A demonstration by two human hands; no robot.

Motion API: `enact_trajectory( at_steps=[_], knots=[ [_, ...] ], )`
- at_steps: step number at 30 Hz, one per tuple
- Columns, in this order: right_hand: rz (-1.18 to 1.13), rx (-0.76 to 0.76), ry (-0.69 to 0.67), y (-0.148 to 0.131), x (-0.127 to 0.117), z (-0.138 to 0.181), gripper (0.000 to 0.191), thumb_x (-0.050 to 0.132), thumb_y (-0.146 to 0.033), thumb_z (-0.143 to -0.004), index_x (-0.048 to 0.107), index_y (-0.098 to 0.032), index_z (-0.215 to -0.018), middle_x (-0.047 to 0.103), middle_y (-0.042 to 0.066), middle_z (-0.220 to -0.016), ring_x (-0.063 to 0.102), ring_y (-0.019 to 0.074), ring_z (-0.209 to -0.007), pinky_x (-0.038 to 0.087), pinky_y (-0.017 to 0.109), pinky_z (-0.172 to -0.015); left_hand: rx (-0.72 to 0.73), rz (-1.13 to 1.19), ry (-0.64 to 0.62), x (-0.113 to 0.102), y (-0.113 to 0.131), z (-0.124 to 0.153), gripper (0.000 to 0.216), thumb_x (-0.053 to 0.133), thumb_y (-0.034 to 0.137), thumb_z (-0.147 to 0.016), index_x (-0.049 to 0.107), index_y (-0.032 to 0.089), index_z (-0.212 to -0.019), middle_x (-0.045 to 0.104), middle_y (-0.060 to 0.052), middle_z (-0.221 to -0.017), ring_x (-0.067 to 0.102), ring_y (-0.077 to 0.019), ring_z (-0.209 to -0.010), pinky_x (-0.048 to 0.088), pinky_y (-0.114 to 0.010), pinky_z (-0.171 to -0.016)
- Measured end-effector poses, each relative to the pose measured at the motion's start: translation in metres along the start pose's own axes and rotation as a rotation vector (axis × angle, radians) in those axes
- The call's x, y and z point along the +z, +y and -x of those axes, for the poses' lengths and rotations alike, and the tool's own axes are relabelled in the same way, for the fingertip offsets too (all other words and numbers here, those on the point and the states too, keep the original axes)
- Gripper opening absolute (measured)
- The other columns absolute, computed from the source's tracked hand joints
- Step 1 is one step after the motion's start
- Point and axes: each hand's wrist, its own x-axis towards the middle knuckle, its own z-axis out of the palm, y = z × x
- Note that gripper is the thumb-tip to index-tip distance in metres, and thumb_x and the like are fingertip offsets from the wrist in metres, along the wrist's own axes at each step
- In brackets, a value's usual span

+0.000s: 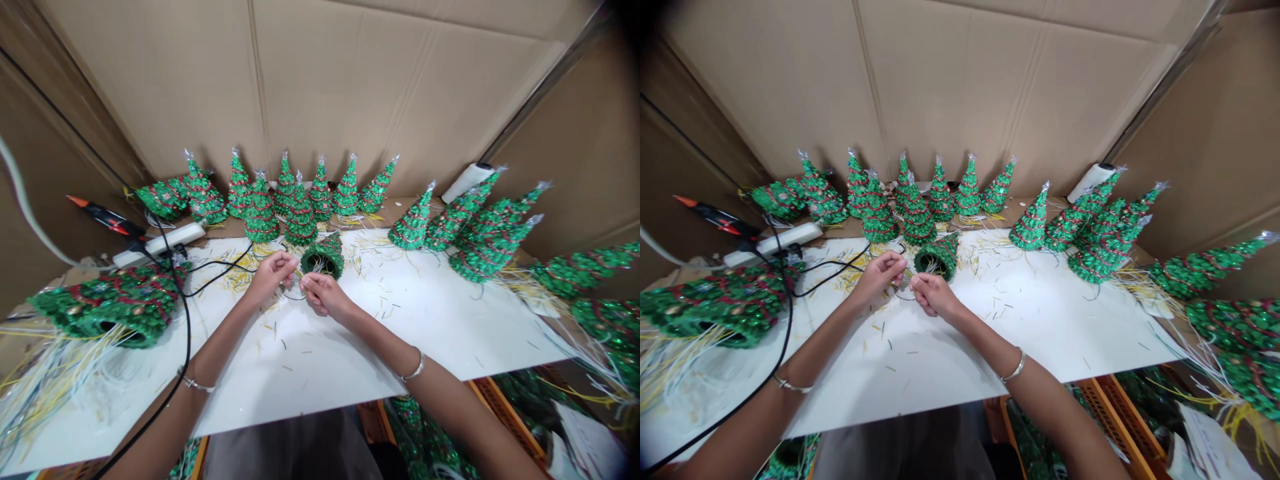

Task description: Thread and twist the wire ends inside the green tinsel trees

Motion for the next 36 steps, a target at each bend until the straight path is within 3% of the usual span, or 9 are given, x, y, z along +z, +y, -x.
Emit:
enact_trajectory(
  at_steps=[8,16,22,31,34,36],
  knots=[
    [0.022,0.009,-0.012,0.002,-0.001,-0.001,0.038,0.064,-0.054,-0.081,0.052,-0.019,-0.078,0.041,-0.013,-0.04,0.028,0.0041,-0.023,0.019,0.016,-0.023,0.058,-0.164,-0.117,-0.01,0.001,-0.001,0.031,0.065,0.047,-0.084,0.055,0.018,-0.085,0.058,0.003,-0.065,0.058,-0.0119,-0.06,0.045,-0.024,-0.06],
    [0.058,0.027,-0.007,0.001,0.0,-0.001,0.036,0.063,-0.052,-0.082,0.052,-0.018,-0.078,0.041,-0.012,-0.039,0.028,0.0044,-0.023,0.019,0.016,-0.023,0.223,-0.362,-0.189,-0.016,0.001,0.0,0.022,0.054,0.038,-0.093,0.06,0.019,-0.101,0.065,-0.005,-0.097,0.063,-0.0179,-0.094,0.048,-0.03,-0.085],
    [0.059,0.028,-0.008,0.0,0.0,0.0,0.033,0.062,-0.05,-0.082,0.052,-0.018,-0.079,0.041,-0.013,-0.039,0.028,0.0047,-0.023,0.019,0.017,-0.023,0.227,-0.507,-0.18,-0.019,0.006,0.004,0.025,0.056,0.041,-0.091,0.069,0.02,-0.088,0.069,-0.003,-0.084,0.062,-0.0157,-0.073,0.047,-0.026,-0.071],
    [0.121,0.029,-0.01,0.002,-0.001,0.001,0.033,0.057,-0.051,-0.085,0.051,-0.019,-0.08,0.04,-0.013,-0.04,0.027,0.0053,-0.024,0.019,0.018,-0.026,0.303,-0.567,-0.146,-0.021,0.009,0.005,0.017,0.065,0.035,-0.086,0.073,0.02,-0.081,0.073,-0.004,-0.08,0.065,-0.0169,-0.074,0.047,-0.026,-0.071],
    [0.291,-0.006,0.045,0.001,0.001,0.005,0.033,0.049,-0.05,-0.091,0.052,-0.02,-0.08,0.04,-0.011,-0.042,0.028,0.006,-0.027,0.021,0.019,-0.031,0.33,-0.625,-0.127,-0.018,0.009,0.007,0.016,0.063,0.031,-0.087,0.072,0.02,-0.079,0.072,-0.003,-0.078,0.063,-0.0163,-0.072,0.046,-0.026,-0.071],
    [0.527,-0.1,0.126,-0.002,0.004,0.009,0.032,0.045,-0.046,-0.095,0.056,-0.019,-0.08,0.043,-0.008,-0.047,0.034,0.0071,-0.035,0.025,0.02,-0.039,0.343,-0.645,-0.116,-0.017,0.009,0.008,0.016,0.062,0.03,-0.088,0.072,0.02,-0.079,0.071,-0.003,-0.077,0.063,-0.0161,-0.072,0.045,-0.026,-0.071]
  ],
)
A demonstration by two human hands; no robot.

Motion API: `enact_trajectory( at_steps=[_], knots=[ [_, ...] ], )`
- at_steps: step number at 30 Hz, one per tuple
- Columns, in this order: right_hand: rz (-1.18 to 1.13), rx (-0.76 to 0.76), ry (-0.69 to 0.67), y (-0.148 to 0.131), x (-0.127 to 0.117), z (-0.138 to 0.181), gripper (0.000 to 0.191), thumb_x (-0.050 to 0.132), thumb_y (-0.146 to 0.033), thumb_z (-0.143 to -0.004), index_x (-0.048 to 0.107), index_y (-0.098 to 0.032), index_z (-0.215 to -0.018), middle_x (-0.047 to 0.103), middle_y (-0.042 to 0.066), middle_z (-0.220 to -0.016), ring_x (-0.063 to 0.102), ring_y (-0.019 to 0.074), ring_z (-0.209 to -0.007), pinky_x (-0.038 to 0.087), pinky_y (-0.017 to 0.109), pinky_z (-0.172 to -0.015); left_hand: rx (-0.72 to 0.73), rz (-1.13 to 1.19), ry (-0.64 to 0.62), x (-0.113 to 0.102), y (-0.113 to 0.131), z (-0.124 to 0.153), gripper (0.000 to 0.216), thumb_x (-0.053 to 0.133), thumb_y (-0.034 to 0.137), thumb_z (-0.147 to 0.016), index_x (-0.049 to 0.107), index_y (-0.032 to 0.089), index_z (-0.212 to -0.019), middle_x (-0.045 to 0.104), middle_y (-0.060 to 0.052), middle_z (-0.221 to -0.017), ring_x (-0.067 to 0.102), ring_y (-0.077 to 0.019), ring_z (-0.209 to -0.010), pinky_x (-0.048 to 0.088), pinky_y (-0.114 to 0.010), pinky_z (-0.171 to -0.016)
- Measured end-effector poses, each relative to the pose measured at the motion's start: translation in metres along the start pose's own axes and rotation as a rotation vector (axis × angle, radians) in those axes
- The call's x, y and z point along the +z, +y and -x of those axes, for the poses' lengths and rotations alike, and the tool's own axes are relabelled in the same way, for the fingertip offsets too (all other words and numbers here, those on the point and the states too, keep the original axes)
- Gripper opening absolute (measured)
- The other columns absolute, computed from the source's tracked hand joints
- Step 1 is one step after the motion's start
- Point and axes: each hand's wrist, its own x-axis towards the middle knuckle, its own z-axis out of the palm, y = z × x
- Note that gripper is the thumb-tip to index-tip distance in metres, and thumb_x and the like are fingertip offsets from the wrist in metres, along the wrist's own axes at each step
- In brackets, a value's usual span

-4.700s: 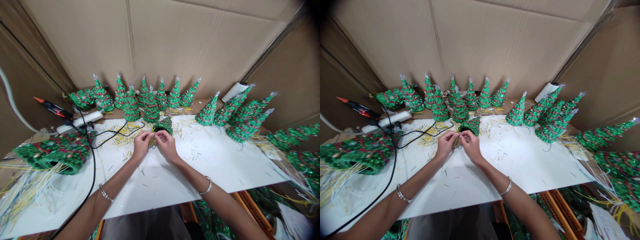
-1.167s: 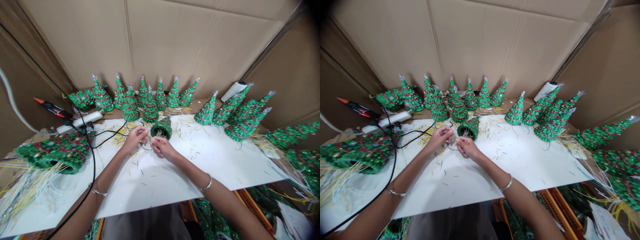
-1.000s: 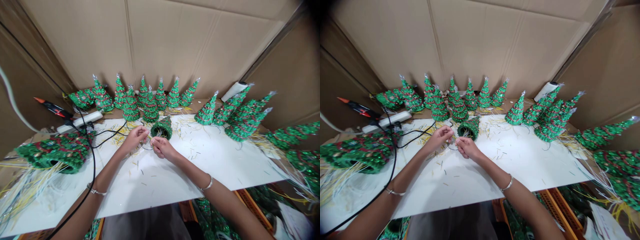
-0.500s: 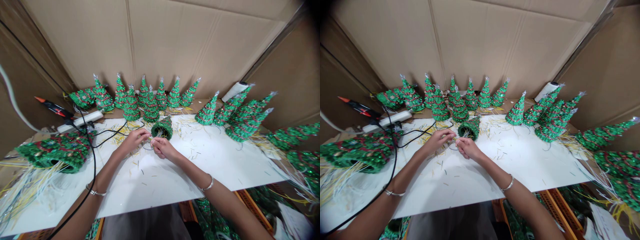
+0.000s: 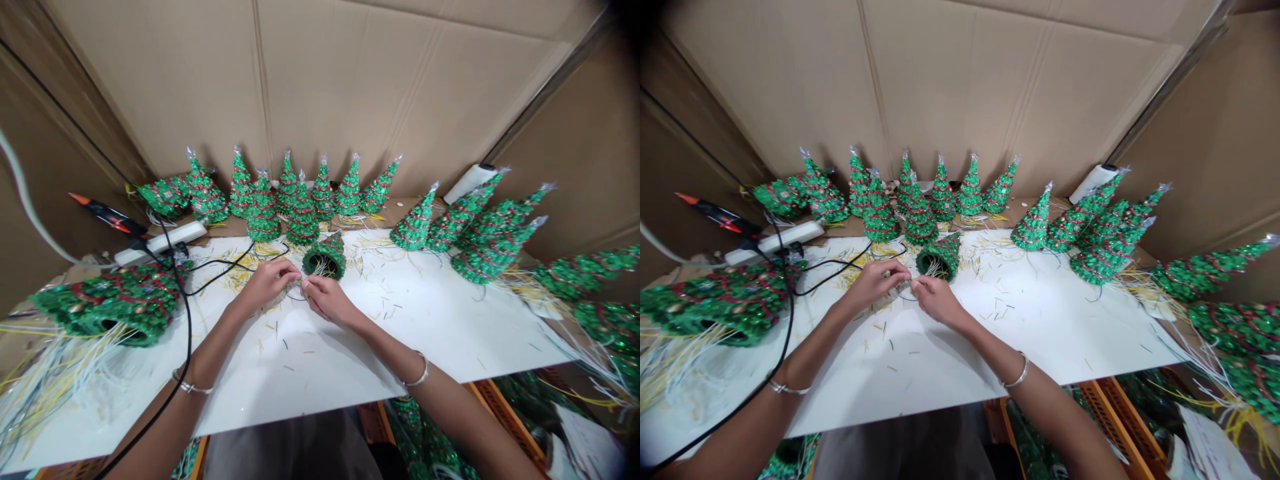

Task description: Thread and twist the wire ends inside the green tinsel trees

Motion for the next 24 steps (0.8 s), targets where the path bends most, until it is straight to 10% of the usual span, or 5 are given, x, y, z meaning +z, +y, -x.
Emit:
enact_trajectory(
  at_steps=[10,24],
  knots=[
    [0.943,-0.324,0.344,-0.011,0.013,0.007,0.026,0.054,-0.037,-0.095,0.068,-0.016,-0.102,0.064,0.013,-0.097,0.059,0.0201,-0.085,0.038,0.025,-0.059,-0.037,0.036,0.048,0.004,0.004,-0.001,0.015,0.064,0.031,-0.086,0.07,0.021,-0.076,0.07,-0.003,-0.076,0.062,-0.0173,-0.071,0.044,-0.027,-0.069],
    [0.292,-0.264,0.255,0.0,0.008,-0.004,0.021,0.051,-0.025,-0.094,0.07,-0.017,-0.1,0.069,0.006,-0.088,0.059,0.016,-0.077,0.044,0.026,-0.074,-0.012,0.009,0.074,0.007,0.011,0.0,0.017,0.06,0.03,-0.088,0.068,0.02,-0.078,0.07,-0.003,-0.075,0.062,-0.016,-0.069,0.044,-0.026,-0.067]
  ],
)
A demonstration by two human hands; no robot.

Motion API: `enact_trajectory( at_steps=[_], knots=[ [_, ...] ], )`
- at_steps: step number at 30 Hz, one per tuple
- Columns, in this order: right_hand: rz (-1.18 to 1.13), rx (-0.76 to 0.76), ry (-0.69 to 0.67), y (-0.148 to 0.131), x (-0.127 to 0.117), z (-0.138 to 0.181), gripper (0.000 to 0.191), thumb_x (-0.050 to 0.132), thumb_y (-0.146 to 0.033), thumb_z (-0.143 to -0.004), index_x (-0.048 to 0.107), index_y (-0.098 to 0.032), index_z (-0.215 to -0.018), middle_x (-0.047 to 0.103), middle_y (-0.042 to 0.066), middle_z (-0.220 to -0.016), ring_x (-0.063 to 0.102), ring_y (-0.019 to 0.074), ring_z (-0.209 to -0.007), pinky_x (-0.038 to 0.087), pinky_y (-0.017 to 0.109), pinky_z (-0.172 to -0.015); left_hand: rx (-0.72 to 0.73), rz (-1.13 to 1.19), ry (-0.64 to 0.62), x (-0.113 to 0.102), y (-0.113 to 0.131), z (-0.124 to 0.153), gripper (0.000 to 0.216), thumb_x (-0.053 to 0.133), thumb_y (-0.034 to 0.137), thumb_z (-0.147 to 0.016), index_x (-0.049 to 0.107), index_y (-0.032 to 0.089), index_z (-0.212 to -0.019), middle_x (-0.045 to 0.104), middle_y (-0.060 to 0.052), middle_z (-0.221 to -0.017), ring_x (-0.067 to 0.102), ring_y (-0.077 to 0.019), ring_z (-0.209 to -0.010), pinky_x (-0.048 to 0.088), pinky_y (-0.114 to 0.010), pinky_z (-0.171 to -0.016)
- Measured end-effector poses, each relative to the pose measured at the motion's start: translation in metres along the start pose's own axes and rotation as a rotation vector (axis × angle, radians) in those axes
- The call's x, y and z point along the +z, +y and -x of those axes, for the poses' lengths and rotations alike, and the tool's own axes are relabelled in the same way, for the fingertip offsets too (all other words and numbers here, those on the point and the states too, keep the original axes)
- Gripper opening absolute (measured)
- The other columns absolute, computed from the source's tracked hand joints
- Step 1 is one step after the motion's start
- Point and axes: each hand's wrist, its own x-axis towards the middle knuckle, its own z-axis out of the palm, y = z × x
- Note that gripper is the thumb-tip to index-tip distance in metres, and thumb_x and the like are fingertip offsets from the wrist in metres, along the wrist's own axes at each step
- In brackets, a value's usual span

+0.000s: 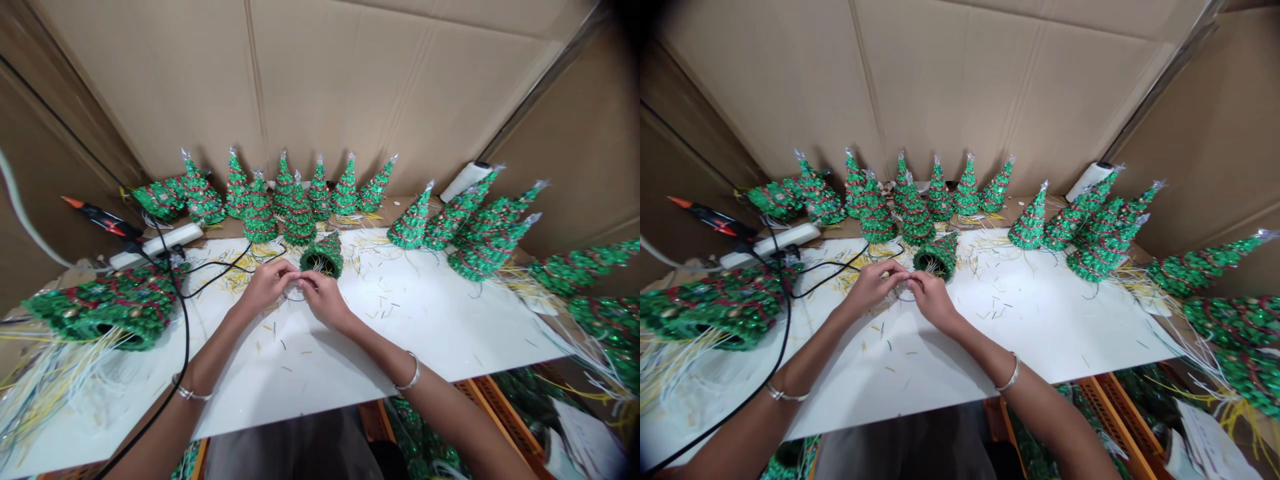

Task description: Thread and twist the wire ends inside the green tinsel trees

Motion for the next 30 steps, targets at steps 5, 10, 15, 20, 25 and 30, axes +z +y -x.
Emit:
enact_trajectory(
  at_steps=[5,10,15,20,25,30],
  knots=[
    [-0.083,0.039,-0.038,0.002,-0.002,-0.002,0.026,0.049,-0.029,-0.093,0.072,-0.018,-0.091,0.067,0.003,-0.077,0.055,0.0148,-0.068,0.04,0.024,-0.066,0.018,-0.01,0.004,0.001,0.001,0.001,0.018,0.059,0.029,-0.089,0.068,0.021,-0.077,0.069,-0.003,-0.075,0.062,-0.017,-0.072,0.045,-0.027,-0.071],
    [-0.151,0.069,-0.002,0.006,-0.002,-0.003,0.028,0.052,-0.035,-0.091,0.072,-0.016,-0.084,0.061,0.001,-0.068,0.048,0.0122,-0.06,0.037,0.023,-0.058,-0.028,0.065,0.024,0.004,0.001,0.0,0.018,0.061,0.034,-0.089,0.069,0.02,-0.079,0.069,-0.003,-0.078,0.062,-0.0169,-0.074,0.046,-0.027,-0.072],
    [-0.348,0.187,0.022,0.007,0.002,-0.004,0.03,0.057,-0.044,-0.088,0.068,-0.017,-0.082,0.051,-0.002,-0.056,0.042,0.0101,-0.047,0.034,0.023,-0.045,-0.158,0.289,0.074,0.005,0.001,0.0,0.027,0.053,0.043,-0.093,0.064,0.019,-0.09,0.067,-0.002,-0.081,0.063,-0.0163,-0.073,0.047,-0.027,-0.073],
    [-0.497,0.212,0.036,0.008,0.004,-0.004,0.031,0.059,-0.047,-0.087,0.067,-0.017,-0.087,0.049,-0.004,-0.054,0.043,0.0087,-0.039,0.037,0.023,-0.038,-0.113,0.181,0.06,0.008,0.002,0.002,0.021,0.06,0.04,-0.089,0.062,0.02,-0.085,0.064,-0.001,-0.079,0.06,-0.0152,-0.074,0.044,-0.025,-0.071],
    [-0.527,0.211,0.042,0.012,0.004,-0.005,0.031,0.06,-0.047,-0.087,0.066,-0.017,-0.086,0.046,-0.006,-0.052,0.044,0.0079,-0.039,0.037,0.022,-0.038,-0.092,0.177,0.091,0.012,0.003,0.002,0.017,0.06,0.036,-0.089,0.062,0.02,-0.084,0.065,-0.001,-0.081,0.06,-0.0153,-0.075,0.045,-0.025,-0.073],
    [-0.558,0.204,0.047,0.011,0.004,-0.004,0.032,0.06,-0.047,-0.087,0.061,-0.017,-0.076,0.044,-0.006,-0.049,0.043,0.0076,-0.038,0.038,0.022,-0.039,-0.155,0.326,0.146,0.018,0.004,0.001,0.017,0.064,0.035,-0.085,0.062,0.018,-0.083,0.064,-0.001,-0.082,0.061,-0.015,-0.077,0.047,-0.025,-0.074]
  ],
)
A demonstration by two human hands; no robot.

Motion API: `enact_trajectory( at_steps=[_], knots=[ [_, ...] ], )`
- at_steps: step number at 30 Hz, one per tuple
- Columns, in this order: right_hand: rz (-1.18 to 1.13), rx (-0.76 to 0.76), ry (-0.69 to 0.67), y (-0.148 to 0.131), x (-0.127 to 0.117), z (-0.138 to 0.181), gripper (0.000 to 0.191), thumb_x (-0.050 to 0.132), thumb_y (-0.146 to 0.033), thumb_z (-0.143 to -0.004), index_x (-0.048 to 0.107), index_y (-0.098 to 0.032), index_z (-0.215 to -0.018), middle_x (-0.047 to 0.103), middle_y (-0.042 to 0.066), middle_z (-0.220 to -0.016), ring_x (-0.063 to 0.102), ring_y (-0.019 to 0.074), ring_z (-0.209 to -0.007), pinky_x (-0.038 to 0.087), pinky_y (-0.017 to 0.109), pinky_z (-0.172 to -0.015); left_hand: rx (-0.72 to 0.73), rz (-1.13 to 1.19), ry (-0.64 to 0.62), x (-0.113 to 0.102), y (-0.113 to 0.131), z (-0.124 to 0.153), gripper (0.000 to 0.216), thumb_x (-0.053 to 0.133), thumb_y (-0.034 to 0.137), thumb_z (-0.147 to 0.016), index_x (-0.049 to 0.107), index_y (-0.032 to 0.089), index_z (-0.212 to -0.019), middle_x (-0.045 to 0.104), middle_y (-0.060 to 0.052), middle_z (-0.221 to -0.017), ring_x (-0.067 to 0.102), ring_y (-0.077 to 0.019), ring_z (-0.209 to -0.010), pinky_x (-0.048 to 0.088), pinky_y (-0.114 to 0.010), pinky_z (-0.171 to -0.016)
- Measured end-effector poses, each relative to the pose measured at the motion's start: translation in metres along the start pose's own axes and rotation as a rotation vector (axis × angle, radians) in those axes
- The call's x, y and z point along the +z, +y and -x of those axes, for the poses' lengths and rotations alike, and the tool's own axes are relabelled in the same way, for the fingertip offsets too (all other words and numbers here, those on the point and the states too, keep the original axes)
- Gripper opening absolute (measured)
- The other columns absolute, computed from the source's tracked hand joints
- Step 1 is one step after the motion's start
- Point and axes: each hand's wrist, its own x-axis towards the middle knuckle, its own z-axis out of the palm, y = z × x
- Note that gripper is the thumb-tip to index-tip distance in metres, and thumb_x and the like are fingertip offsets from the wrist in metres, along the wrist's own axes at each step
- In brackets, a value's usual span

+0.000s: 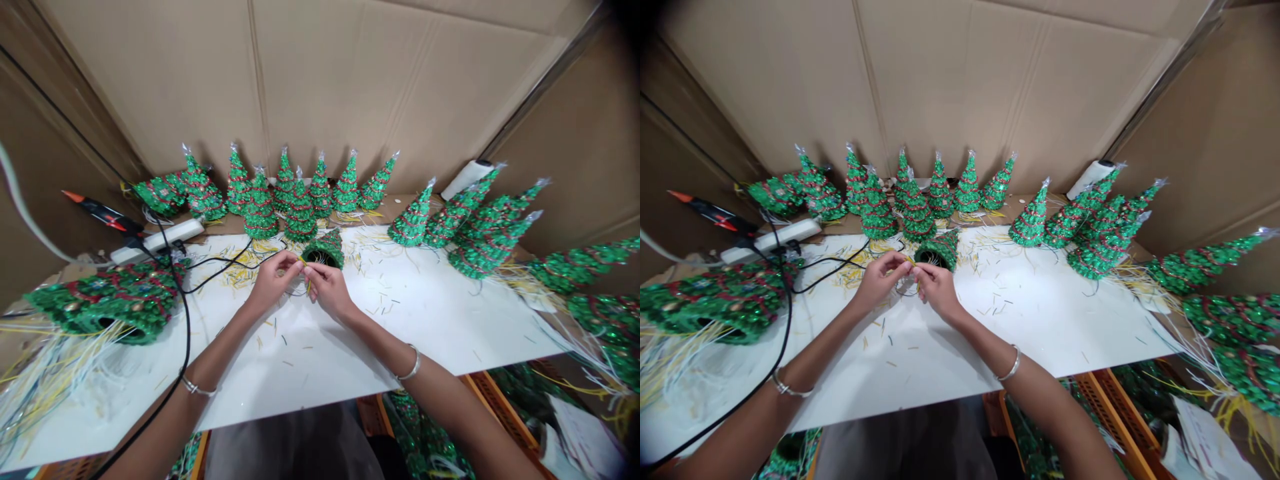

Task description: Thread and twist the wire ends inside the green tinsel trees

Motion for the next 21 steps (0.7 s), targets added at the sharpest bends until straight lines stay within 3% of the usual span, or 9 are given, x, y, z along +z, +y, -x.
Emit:
enact_trajectory(
  at_steps=[21],
  knots=[
    [-0.072,-0.019,0.029,0.001,0.002,-0.001,0.03,0.066,-0.044,-0.083,0.068,-0.014,-0.087,0.054,-0.004,-0.064,0.047,0.0059,-0.038,0.038,0.02,-0.034,-0.109,0.185,0.033,-0.008,0.0,-0.005,0.023,0.074,0.037,-0.075,0.066,0.016,-0.078,0.064,0.0,-0.069,0.06,-0.0134,-0.063,0.048,-0.025,-0.063]
  ],
)
